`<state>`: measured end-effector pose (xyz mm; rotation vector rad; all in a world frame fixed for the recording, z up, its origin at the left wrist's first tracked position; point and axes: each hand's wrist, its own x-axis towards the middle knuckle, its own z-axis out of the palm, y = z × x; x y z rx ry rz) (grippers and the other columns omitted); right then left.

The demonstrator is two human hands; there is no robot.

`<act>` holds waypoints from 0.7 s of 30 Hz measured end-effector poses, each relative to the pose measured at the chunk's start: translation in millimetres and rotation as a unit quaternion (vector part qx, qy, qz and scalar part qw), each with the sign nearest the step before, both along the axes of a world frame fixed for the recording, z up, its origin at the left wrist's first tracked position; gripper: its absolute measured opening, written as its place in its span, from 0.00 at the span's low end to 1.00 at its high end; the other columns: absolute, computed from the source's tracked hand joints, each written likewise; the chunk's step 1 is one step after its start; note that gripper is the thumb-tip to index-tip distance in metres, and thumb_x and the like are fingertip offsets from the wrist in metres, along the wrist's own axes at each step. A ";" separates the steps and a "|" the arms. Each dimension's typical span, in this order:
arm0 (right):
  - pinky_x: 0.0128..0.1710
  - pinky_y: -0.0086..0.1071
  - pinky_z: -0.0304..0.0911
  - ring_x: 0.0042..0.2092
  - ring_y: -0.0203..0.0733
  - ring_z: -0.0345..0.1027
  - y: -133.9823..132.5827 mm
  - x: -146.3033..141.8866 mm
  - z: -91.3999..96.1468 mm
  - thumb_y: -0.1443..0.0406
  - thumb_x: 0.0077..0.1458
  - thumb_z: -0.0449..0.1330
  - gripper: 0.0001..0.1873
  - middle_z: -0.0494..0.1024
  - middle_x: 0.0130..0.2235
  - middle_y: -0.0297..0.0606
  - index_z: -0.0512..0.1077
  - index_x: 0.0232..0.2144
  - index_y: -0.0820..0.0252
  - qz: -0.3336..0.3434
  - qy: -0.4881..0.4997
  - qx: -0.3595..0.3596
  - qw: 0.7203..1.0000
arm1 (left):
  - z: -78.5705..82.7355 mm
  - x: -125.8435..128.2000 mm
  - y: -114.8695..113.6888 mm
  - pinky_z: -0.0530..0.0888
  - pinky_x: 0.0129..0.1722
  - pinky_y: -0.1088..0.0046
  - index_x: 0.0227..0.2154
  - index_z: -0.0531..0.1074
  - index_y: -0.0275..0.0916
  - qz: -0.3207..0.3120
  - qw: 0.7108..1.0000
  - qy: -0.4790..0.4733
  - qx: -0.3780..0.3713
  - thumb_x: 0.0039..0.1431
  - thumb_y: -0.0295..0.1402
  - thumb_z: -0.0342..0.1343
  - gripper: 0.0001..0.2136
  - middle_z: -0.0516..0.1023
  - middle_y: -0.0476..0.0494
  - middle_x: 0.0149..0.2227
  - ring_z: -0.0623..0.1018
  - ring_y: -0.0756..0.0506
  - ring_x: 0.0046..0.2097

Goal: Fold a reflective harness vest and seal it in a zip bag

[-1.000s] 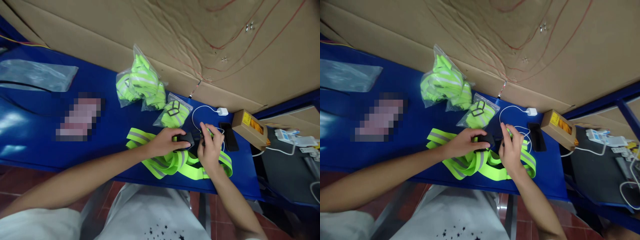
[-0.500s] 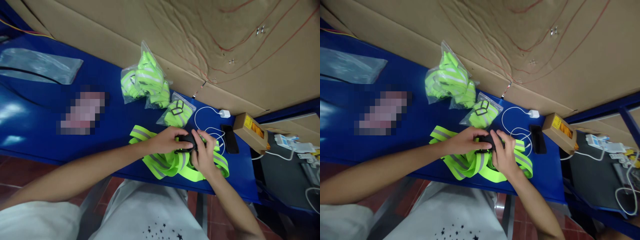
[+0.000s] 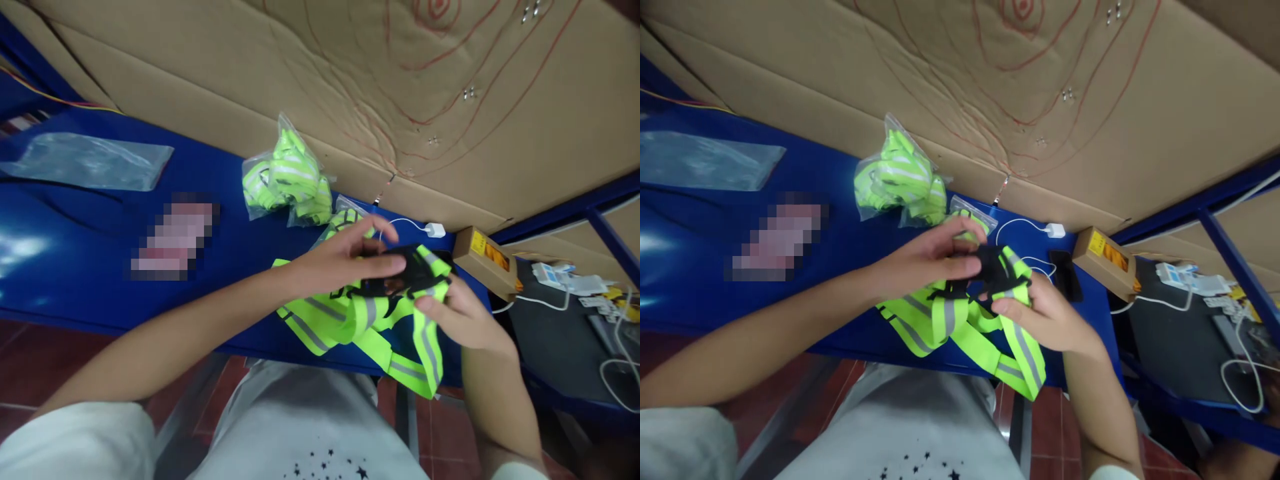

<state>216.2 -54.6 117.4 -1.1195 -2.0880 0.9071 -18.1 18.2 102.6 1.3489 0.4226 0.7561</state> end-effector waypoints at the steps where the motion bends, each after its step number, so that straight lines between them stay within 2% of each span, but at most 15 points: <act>1: 0.34 0.35 0.77 0.35 0.42 0.79 0.0 -5.3 6.6 0.55 0.67 0.60 0.13 0.83 0.37 0.35 0.77 0.48 0.52 -0.018 0.040 -0.006 0.999 | 8.1 1.8 -1.9 0.75 0.41 0.71 0.49 0.69 0.43 0.035 0.998 -0.043 -0.016 0.58 0.47 0.64 0.21 0.78 0.48 0.40 0.79 0.45 0.42; 2: 0.35 0.37 0.77 0.35 0.43 0.79 1.0 -11.2 11.7 0.54 0.68 0.58 0.14 0.83 0.36 0.35 0.77 0.47 0.52 -0.038 0.087 -0.012 0.995 | 14.9 2.9 -3.2 0.76 0.45 0.69 0.55 0.65 0.46 0.064 0.995 -0.073 -0.019 0.57 0.49 0.65 0.27 0.78 0.47 0.43 0.80 0.43 0.47; 4: 0.33 0.39 0.77 0.32 0.42 0.79 6.6 -22.8 17.1 0.50 0.69 0.55 0.17 0.82 0.34 0.35 0.76 0.47 0.53 -0.086 0.180 -0.008 0.980 | 23.3 3.2 -3.9 0.76 0.50 0.65 0.63 0.58 0.49 0.105 0.991 -0.082 0.020 0.54 0.51 0.67 0.38 0.78 0.45 0.50 0.78 0.39 0.54; 6: 0.28 0.37 0.75 0.28 0.41 0.76 16.1 -31.5 17.1 0.47 0.70 0.51 0.23 0.79 0.29 0.35 0.77 0.40 0.55 -0.135 0.224 0.014 0.965 | 24.8 1.6 -2.3 0.74 0.54 0.62 0.65 0.60 0.48 0.125 0.988 -0.044 0.081 0.50 0.49 0.71 0.42 0.78 0.43 0.53 0.76 0.36 0.58; 7: 0.26 0.36 0.74 0.27 0.41 0.76 21.5 -34.2 16.1 0.46 0.70 0.50 0.26 0.77 0.26 0.35 0.78 0.36 0.56 -0.157 0.224 0.024 0.962 | 23.8 0.9 -0.9 0.74 0.55 0.62 0.63 0.63 0.46 0.118 0.987 -0.022 0.104 0.50 0.48 0.71 0.39 0.78 0.43 0.53 0.76 0.36 0.58; 9: 0.25 0.35 0.73 0.28 0.43 0.77 31.6 -36.7 14.8 0.44 0.68 0.52 0.28 0.76 0.23 0.35 0.78 0.32 0.56 -0.188 0.209 0.029 0.959 | 21.1 0.5 2.4 0.75 0.53 0.63 0.56 0.72 0.40 0.065 0.990 0.015 0.124 0.56 0.45 0.68 0.27 0.80 0.41 0.48 0.79 0.38 0.53; 11: 0.29 0.37 0.76 0.33 0.45 0.79 39.3 -37.1 17.5 0.43 0.66 0.55 0.26 0.78 0.25 0.36 0.78 0.34 0.57 -0.197 0.224 0.022 0.954 | 20.5 2.5 6.5 0.76 0.48 0.65 0.51 0.76 0.36 0.019 0.992 0.028 0.125 0.64 0.44 0.61 0.19 0.82 0.41 0.43 0.81 0.42 0.46; 13: 0.34 0.39 0.77 0.36 0.46 0.80 44.1 -37.4 23.7 0.45 0.65 0.57 0.24 0.80 0.29 0.37 0.78 0.37 0.58 -0.188 0.264 0.014 0.946 | 22.4 6.2 11.6 0.77 0.45 0.67 0.51 0.77 0.36 0.034 0.991 0.023 0.125 0.68 0.44 0.56 0.18 0.82 0.42 0.40 0.81 0.44 0.42; 16: 0.39 0.38 0.77 0.39 0.44 0.80 49.2 -40.6 27.3 0.47 0.65 0.59 0.21 0.82 0.34 0.38 0.78 0.41 0.58 -0.173 0.295 0.004 0.940 | 22.1 13.7 20.6 0.77 0.48 0.66 0.53 0.77 0.38 0.078 0.988 -0.001 0.130 0.69 0.48 0.53 0.21 0.83 0.44 0.42 0.81 0.44 0.43; 18: 0.39 0.36 0.76 0.41 0.43 0.79 53.4 -45.0 18.7 0.47 0.66 0.58 0.21 0.82 0.35 0.37 0.78 0.42 0.57 -0.190 0.293 0.007 0.937 | 13.7 19.4 25.4 0.76 0.52 0.64 0.54 0.76 0.38 0.074 0.989 -0.019 0.125 0.66 0.50 0.57 0.23 0.82 0.42 0.46 0.81 0.42 0.48; 21: 0.37 0.34 0.74 0.39 0.42 0.78 60.8 -49.2 -5.4 0.43 0.67 0.52 0.26 0.79 0.32 0.35 0.78 0.39 0.56 -0.218 0.250 0.012 0.943 | -12.2 27.7 27.0 0.74 0.57 0.62 0.54 0.74 0.38 0.080 0.992 -0.015 0.097 0.58 0.46 0.66 0.26 0.80 0.40 0.54 0.78 0.39 0.56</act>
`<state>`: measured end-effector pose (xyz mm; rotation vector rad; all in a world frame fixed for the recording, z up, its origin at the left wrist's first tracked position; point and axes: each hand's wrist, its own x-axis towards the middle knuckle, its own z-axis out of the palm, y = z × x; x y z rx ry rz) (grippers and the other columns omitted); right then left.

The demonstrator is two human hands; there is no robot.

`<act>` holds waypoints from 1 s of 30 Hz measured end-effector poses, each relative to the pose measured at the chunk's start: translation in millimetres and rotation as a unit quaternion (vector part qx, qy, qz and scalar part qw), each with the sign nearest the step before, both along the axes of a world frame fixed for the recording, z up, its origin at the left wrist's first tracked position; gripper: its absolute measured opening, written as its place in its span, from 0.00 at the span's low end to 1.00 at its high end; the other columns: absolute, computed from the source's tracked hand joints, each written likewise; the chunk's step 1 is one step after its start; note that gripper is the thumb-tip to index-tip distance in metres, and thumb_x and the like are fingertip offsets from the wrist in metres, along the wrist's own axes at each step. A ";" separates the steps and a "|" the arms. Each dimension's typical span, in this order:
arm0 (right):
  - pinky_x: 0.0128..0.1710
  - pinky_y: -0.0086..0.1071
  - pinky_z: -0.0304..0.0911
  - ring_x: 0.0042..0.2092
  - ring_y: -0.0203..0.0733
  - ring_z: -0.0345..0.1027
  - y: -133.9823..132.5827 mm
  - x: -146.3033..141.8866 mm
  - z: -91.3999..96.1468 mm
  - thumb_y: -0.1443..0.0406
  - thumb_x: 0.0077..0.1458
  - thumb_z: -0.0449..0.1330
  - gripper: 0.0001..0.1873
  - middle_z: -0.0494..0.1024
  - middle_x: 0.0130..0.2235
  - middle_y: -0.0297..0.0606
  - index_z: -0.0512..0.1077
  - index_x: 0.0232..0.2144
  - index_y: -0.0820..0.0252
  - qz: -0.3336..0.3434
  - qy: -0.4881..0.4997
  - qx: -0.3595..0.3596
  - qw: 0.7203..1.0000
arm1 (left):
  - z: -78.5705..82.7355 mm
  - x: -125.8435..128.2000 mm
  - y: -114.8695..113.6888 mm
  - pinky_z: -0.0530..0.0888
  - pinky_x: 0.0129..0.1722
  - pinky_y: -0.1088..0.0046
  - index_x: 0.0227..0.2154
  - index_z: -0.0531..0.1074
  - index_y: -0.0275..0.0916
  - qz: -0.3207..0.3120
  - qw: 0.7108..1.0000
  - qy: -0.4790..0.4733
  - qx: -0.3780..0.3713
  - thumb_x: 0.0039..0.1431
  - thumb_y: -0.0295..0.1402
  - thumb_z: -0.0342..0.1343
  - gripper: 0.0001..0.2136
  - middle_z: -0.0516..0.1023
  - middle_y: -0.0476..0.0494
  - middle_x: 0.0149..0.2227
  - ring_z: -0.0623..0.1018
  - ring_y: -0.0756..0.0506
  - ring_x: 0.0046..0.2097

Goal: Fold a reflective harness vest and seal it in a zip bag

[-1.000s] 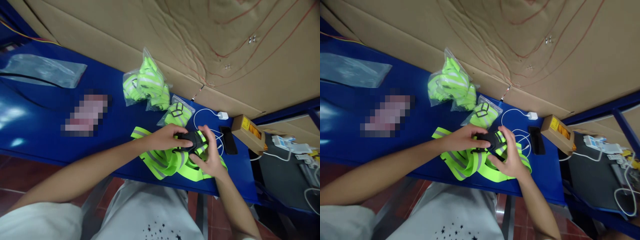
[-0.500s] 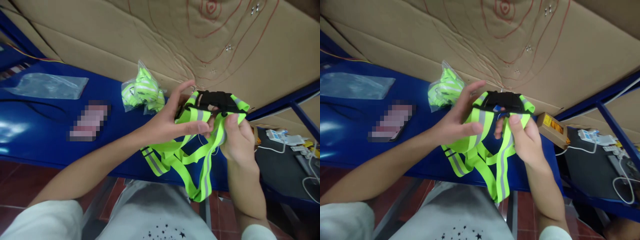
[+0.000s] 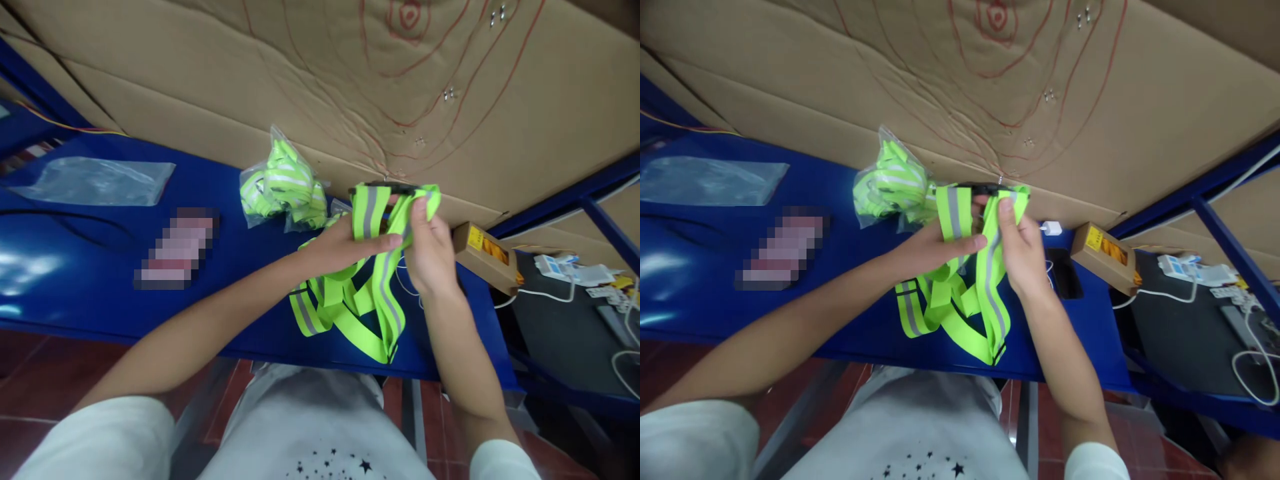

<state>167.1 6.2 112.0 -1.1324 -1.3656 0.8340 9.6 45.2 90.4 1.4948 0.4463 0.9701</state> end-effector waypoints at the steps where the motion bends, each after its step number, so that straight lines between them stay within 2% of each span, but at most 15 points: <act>1: 0.36 0.33 0.73 0.38 0.42 0.78 2.2 0.9 -7.0 0.42 0.68 0.50 0.28 0.79 0.31 0.35 0.78 0.38 0.56 0.006 -0.037 -0.012 0.999 | -10.2 2.1 -1.0 0.73 0.58 0.61 0.54 0.74 0.38 0.015 1.000 0.010 -0.015 0.56 0.45 0.68 0.26 0.80 0.39 0.55 0.78 0.39 0.57; 3: 0.37 0.35 0.71 0.36 0.43 0.76 5.6 7.5 -14.4 0.41 0.67 0.50 0.31 0.78 0.29 0.36 0.78 0.33 0.57 0.032 -0.156 -0.035 0.987 | -28.5 4.4 -4.5 0.72 0.60 0.59 0.53 0.75 0.38 0.045 0.997 0.029 -0.049 0.54 0.42 0.69 0.26 0.80 0.40 0.55 0.78 0.38 0.57; 5: 0.42 0.39 0.70 0.39 0.48 0.76 8.2 18.5 -12.1 0.40 0.64 0.53 0.31 0.80 0.32 0.39 0.79 0.33 0.59 0.030 -0.296 -0.034 0.954 | -40.6 4.1 -8.4 0.72 0.60 0.58 0.53 0.75 0.38 0.052 0.994 0.037 -0.086 0.54 0.42 0.69 0.25 0.80 0.40 0.55 0.77 0.38 0.58; 7: 0.50 0.45 0.70 0.48 0.54 0.76 10.0 29.2 -3.9 0.41 0.61 0.59 0.29 0.82 0.44 0.44 0.79 0.46 0.58 -0.005 -0.378 -0.001 0.926 | -45.5 1.9 -11.4 0.72 0.59 0.58 0.53 0.75 0.38 0.027 0.991 0.044 -0.120 0.54 0.41 0.68 0.25 0.79 0.39 0.56 0.77 0.37 0.57; 8: 0.53 0.46 0.69 0.53 0.56 0.75 10.5 32.9 0.7 0.42 0.60 0.61 0.31 0.80 0.51 0.46 0.75 0.54 0.57 -0.015 -0.385 0.018 0.923 | -46.0 0.3 -12.3 0.73 0.57 0.58 0.54 0.74 0.38 0.012 0.990 0.050 -0.131 0.54 0.41 0.69 0.26 0.79 0.38 0.56 0.78 0.37 0.56; 10: 0.55 0.45 0.68 0.57 0.54 0.73 10.7 35.6 8.1 0.45 0.60 0.63 0.37 0.76 0.58 0.46 0.66 0.65 0.55 0.028 -0.373 0.032 0.927 | -45.2 -3.1 -12.8 0.74 0.54 0.58 0.54 0.74 0.37 -0.017 0.987 0.071 -0.141 0.53 0.39 0.69 0.26 0.79 0.37 0.55 0.79 0.37 0.54; 12: 0.53 0.41 0.69 0.54 0.51 0.75 10.1 32.6 11.9 0.47 0.61 0.62 0.31 0.79 0.54 0.43 0.69 0.62 0.53 0.121 -0.384 0.011 0.915 | -44.6 -6.2 -12.1 0.75 0.52 0.58 0.51 0.75 0.36 -0.050 0.985 0.091 -0.135 0.52 0.40 0.69 0.24 0.80 0.37 0.53 0.79 0.37 0.52; 15: 0.40 0.34 0.66 0.40 0.44 0.75 10.5 24.7 11.2 0.49 0.63 0.61 0.18 0.81 0.37 0.37 0.79 0.40 0.56 0.187 -0.418 -0.027 0.889 | -45.6 -10.0 -9.7 0.75 0.52 0.58 0.46 0.77 0.36 -0.096 0.981 0.122 -0.117 0.52 0.40 0.70 0.21 0.81 0.39 0.49 0.79 0.37 0.51; 17: 0.31 0.31 0.58 0.30 0.37 0.66 13.0 21.7 8.5 0.49 0.64 0.60 0.22 0.73 0.26 0.32 0.74 0.28 0.59 0.167 -0.405 -0.033 0.899 | -46.3 -11.9 -8.6 0.76 0.51 0.58 0.45 0.78 0.36 -0.122 0.975 0.132 -0.133 0.52 0.37 0.70 0.19 0.82 0.40 0.47 0.80 0.38 0.49; 20: 0.27 0.30 0.49 0.26 0.32 0.53 18.8 22.0 3.9 0.49 0.63 0.61 0.26 0.60 0.21 0.28 0.66 0.20 0.60 0.107 -0.360 -0.040 0.926 | -45.1 -13.5 -8.9 0.78 0.47 0.60 0.44 0.79 0.35 -0.173 0.955 0.095 -0.221 0.53 0.34 0.69 0.16 0.83 0.38 0.45 0.82 0.39 0.45; 22: 0.27 0.29 0.51 0.26 0.32 0.55 22.7 23.6 0.6 0.50 0.61 0.64 0.22 0.63 0.23 0.28 0.70 0.24 0.60 0.091 -0.313 -0.060 0.943 | -43.3 -14.1 -10.5 0.79 0.45 0.62 0.43 0.79 0.35 -0.198 0.939 0.064 -0.272 0.53 0.33 0.69 0.15 0.84 0.36 0.44 0.83 0.40 0.43; 24: 0.28 0.28 0.55 0.28 0.34 0.60 25.8 24.8 -3.5 0.51 0.57 0.67 0.16 0.70 0.27 0.29 0.75 0.37 0.58 0.098 -0.248 -0.096 0.959 | -41.5 -14.8 -12.9 0.79 0.45 0.62 0.43 0.80 0.34 -0.211 0.933 0.049 -0.289 0.54 0.32 0.69 0.14 0.84 0.36 0.43 0.83 0.41 0.42; 26: 0.28 0.29 0.58 0.30 0.36 0.65 28.0 25.0 -7.8 0.52 0.56 0.68 0.23 0.74 0.30 0.29 0.72 0.50 0.54 0.108 -0.191 -0.134 0.966 | -40.5 -15.4 -15.6 0.79 0.46 0.62 0.43 0.79 0.35 -0.213 0.933 0.039 -0.287 0.54 0.32 0.70 0.14 0.84 0.36 0.43 0.84 0.41 0.43; 28: 0.28 0.29 0.60 0.30 0.37 0.67 28.7 24.3 -10.3 0.53 0.58 0.67 0.24 0.75 0.30 0.30 0.70 0.53 0.53 0.110 -0.189 -0.134 0.966 | -40.4 -15.5 -17.7 0.79 0.46 0.62 0.44 0.79 0.35 -0.209 0.935 0.026 -0.284 0.53 0.33 0.70 0.15 0.84 0.37 0.43 0.84 0.41 0.43; 30: 0.31 0.31 0.63 0.32 0.38 0.69 26.8 22.8 -9.2 0.54 0.60 0.66 0.17 0.76 0.34 0.33 0.73 0.48 0.54 0.090 -0.254 -0.069 0.961 | -40.8 -14.9 -18.4 0.79 0.45 0.63 0.43 0.79 0.35 -0.199 0.940 0.021 -0.277 0.53 0.34 0.70 0.15 0.84 0.38 0.42 0.84 0.41 0.43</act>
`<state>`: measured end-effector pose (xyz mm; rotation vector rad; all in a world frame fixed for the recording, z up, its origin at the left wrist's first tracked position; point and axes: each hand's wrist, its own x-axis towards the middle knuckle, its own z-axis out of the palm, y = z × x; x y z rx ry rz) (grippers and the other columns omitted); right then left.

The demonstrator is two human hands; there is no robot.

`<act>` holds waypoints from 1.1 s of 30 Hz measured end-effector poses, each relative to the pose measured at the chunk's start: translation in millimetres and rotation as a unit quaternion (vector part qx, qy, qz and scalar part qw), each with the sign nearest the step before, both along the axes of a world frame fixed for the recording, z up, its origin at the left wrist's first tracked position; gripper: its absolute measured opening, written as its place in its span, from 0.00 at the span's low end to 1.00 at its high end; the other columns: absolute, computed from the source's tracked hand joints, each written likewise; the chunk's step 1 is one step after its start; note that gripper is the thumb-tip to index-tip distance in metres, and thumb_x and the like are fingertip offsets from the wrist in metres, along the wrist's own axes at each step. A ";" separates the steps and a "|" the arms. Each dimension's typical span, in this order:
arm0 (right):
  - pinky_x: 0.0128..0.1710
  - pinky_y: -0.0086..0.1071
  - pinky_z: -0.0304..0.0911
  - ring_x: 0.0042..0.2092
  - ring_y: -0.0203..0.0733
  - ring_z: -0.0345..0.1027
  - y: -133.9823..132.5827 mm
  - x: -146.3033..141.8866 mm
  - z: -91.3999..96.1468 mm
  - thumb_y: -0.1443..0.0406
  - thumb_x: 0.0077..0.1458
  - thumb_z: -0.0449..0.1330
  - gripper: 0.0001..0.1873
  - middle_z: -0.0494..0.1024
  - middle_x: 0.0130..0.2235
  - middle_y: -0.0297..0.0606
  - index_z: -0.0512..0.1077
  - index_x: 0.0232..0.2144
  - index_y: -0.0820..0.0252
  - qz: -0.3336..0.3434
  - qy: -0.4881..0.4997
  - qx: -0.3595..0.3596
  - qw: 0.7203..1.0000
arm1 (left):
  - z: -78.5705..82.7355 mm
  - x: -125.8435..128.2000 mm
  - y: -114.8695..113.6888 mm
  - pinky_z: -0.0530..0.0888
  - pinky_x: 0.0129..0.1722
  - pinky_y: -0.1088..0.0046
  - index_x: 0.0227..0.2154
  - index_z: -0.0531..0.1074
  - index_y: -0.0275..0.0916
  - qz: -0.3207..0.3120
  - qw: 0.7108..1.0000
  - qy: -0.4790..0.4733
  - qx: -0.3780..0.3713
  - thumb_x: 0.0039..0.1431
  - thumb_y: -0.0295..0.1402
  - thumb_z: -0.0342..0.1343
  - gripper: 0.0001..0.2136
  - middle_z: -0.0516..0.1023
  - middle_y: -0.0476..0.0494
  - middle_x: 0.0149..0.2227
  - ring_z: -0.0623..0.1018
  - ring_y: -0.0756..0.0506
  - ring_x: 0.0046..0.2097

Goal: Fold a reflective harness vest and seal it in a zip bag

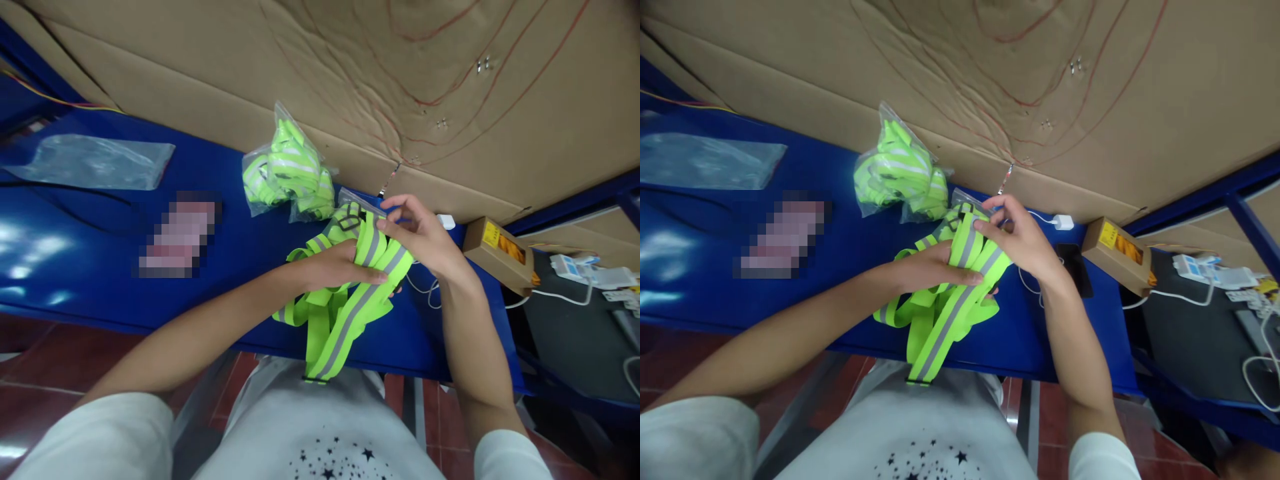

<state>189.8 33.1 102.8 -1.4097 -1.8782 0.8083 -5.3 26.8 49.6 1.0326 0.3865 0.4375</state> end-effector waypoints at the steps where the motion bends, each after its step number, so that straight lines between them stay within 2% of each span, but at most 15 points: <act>1: 0.35 0.33 0.65 0.35 0.39 0.71 -2.1 -1.0 1.9 0.55 0.62 0.64 0.14 0.77 0.37 0.36 0.75 0.45 0.55 0.006 -0.042 0.045 0.998 | -0.3 0.4 0.3 0.79 0.45 0.64 0.42 0.79 0.35 0.007 1.000 0.004 0.011 0.53 0.34 0.70 0.14 0.84 0.38 0.41 0.83 0.42 0.42; 3: 0.44 0.37 0.68 0.43 0.43 0.75 -8.4 -3.5 7.0 0.57 0.67 0.59 0.11 0.80 0.43 0.39 0.77 0.45 0.55 0.038 -0.118 0.103 0.987 | -1.0 1.0 2.1 0.78 0.44 0.66 0.40 0.79 0.34 0.016 0.999 0.019 0.043 0.54 0.33 0.69 0.12 0.83 0.40 0.40 0.82 0.44 0.41; 5: 0.53 0.41 0.67 0.51 0.48 0.75 -15.2 -6.0 10.8 0.56 0.69 0.57 0.17 0.80 0.50 0.43 0.76 0.52 0.56 0.095 -0.169 0.102 0.976 | -2.2 0.7 4.5 0.77 0.44 0.68 0.39 0.79 0.35 0.044 0.996 0.029 0.073 0.53 0.33 0.68 0.11 0.82 0.43 0.40 0.81 0.45 0.41; 7: 0.57 0.44 0.67 0.57 0.52 0.73 -19.5 -8.3 11.0 0.52 0.66 0.59 0.25 0.76 0.57 0.47 0.72 0.59 0.58 0.134 -0.206 0.088 0.965 | -4.4 -0.2 6.7 0.75 0.43 0.69 0.35 0.79 0.35 0.073 0.993 0.039 0.089 0.51 0.32 0.69 0.09 0.81 0.46 0.36 0.80 0.46 0.39; 9: 0.57 0.47 0.67 0.58 0.55 0.72 -20.0 -10.2 8.3 0.50 0.63 0.62 0.29 0.76 0.58 0.49 0.71 0.59 0.60 0.137 -0.226 0.085 0.961 | -7.5 -0.6 7.9 0.73 0.40 0.70 0.30 0.77 0.35 0.087 0.991 0.053 0.083 0.47 0.31 0.72 0.10 0.77 0.50 0.30 0.77 0.48 0.35; 11: 0.55 0.46 0.69 0.56 0.55 0.75 -17.8 -12.5 5.0 0.52 0.62 0.64 0.25 0.79 0.55 0.47 0.75 0.55 0.59 0.119 -0.221 0.092 0.964 | -10.8 0.6 7.8 0.73 0.39 0.70 0.29 0.76 0.35 0.080 0.995 0.045 0.032 0.44 0.30 0.73 0.12 0.76 0.51 0.28 0.77 0.48 0.32; 13: 0.51 0.42 0.70 0.51 0.53 0.77 -15.4 -15.5 3.2 0.52 0.60 0.66 0.21 0.82 0.51 0.43 0.77 0.51 0.57 0.090 -0.199 0.093 0.971 | -13.2 3.2 6.6 0.75 0.43 0.67 0.32 0.78 0.36 0.055 0.997 -0.003 -0.057 0.43 0.31 0.73 0.13 0.80 0.47 0.32 0.80 0.45 0.36; 15: 0.45 0.37 0.70 0.44 0.50 0.79 -14.7 -18.8 3.1 0.52 0.60 0.66 0.19 0.84 0.46 0.40 0.79 0.48 0.55 0.052 -0.182 0.086 0.978 | -13.8 5.9 4.6 0.75 0.49 0.63 0.35 0.79 0.34 -0.014 0.990 -0.055 -0.132 0.46 0.34 0.71 0.13 0.83 0.41 0.37 0.82 0.41 0.42; 18: 0.35 0.32 0.66 0.33 0.42 0.76 -17.0 -21.1 6.2 0.51 0.60 0.65 0.16 0.83 0.35 0.36 0.81 0.40 0.57 -0.001 -0.156 0.086 0.984 | -10.4 6.6 -0.1 0.76 0.52 0.60 0.42 0.80 0.32 -0.113 0.978 -0.081 -0.156 0.53 0.37 0.67 0.16 0.84 0.35 0.43 0.83 0.39 0.46; 20: 0.30 0.31 0.63 0.29 0.39 0.73 -19.9 -18.8 10.5 0.49 0.60 0.65 0.18 0.81 0.31 0.35 0.80 0.34 0.58 -0.021 -0.109 0.073 0.991 | -5.7 4.7 -3.8 0.78 0.49 0.60 0.46 0.80 0.34 -0.129 0.980 -0.078 -0.132 0.55 0.36 0.67 0.17 0.84 0.36 0.42 0.83 0.39 0.45; 23: 0.24 0.31 0.60 0.26 0.39 0.69 -23.9 -11.6 18.3 0.46 0.59 0.64 0.22 0.78 0.27 0.35 0.79 0.30 0.57 -0.053 -0.006 0.016 0.998 | 2.7 1.2 -8.4 0.79 0.44 0.64 0.47 0.79 0.35 -0.126 0.988 -0.055 -0.064 0.59 0.36 0.65 0.15 0.84 0.38 0.37 0.83 0.42 0.40; 25: 0.21 0.32 0.59 0.24 0.39 0.67 -24.7 -8.1 21.2 0.44 0.60 0.62 0.22 0.76 0.26 0.34 0.78 0.32 0.56 -0.059 0.057 -0.041 0.996 | 7.3 -0.7 -9.5 0.78 0.43 0.66 0.45 0.79 0.34 -0.111 0.993 -0.039 0.010 0.63 0.38 0.63 0.14 0.83 0.39 0.36 0.82 0.44 0.37; 27: 0.20 0.31 0.60 0.24 0.39 0.67 -23.3 -7.5 20.8 0.44 0.62 0.60 0.21 0.76 0.28 0.34 0.76 0.40 0.53 -0.040 0.098 -0.089 0.990 | 10.3 -2.3 -9.1 0.78 0.45 0.67 0.41 0.80 0.33 -0.080 0.992 -0.025 0.091 0.65 0.41 0.60 0.14 0.83 0.38 0.36 0.81 0.45 0.38; 30: 0.24 0.30 0.63 0.26 0.37 0.68 -19.8 -9.5 17.1 0.47 0.63 0.61 0.18 0.77 0.33 0.32 0.73 0.45 0.52 -0.029 0.077 -0.052 0.995 | 11.7 -4.3 -7.0 0.77 0.50 0.67 0.36 0.81 0.32 -0.044 0.986 -0.001 0.160 0.67 0.43 0.58 0.17 0.84 0.37 0.39 0.81 0.45 0.41; 33: 0.34 0.32 0.68 0.34 0.40 0.73 -20.8 -9.7 17.6 0.50 0.66 0.58 0.16 0.80 0.36 0.36 0.76 0.39 0.55 -0.002 -0.040 0.034 0.999 | 10.0 -4.9 -4.6 0.78 0.52 0.65 0.43 0.81 0.32 -0.050 0.989 -0.012 0.140 0.66 0.42 0.59 0.16 0.84 0.35 0.45 0.83 0.44 0.45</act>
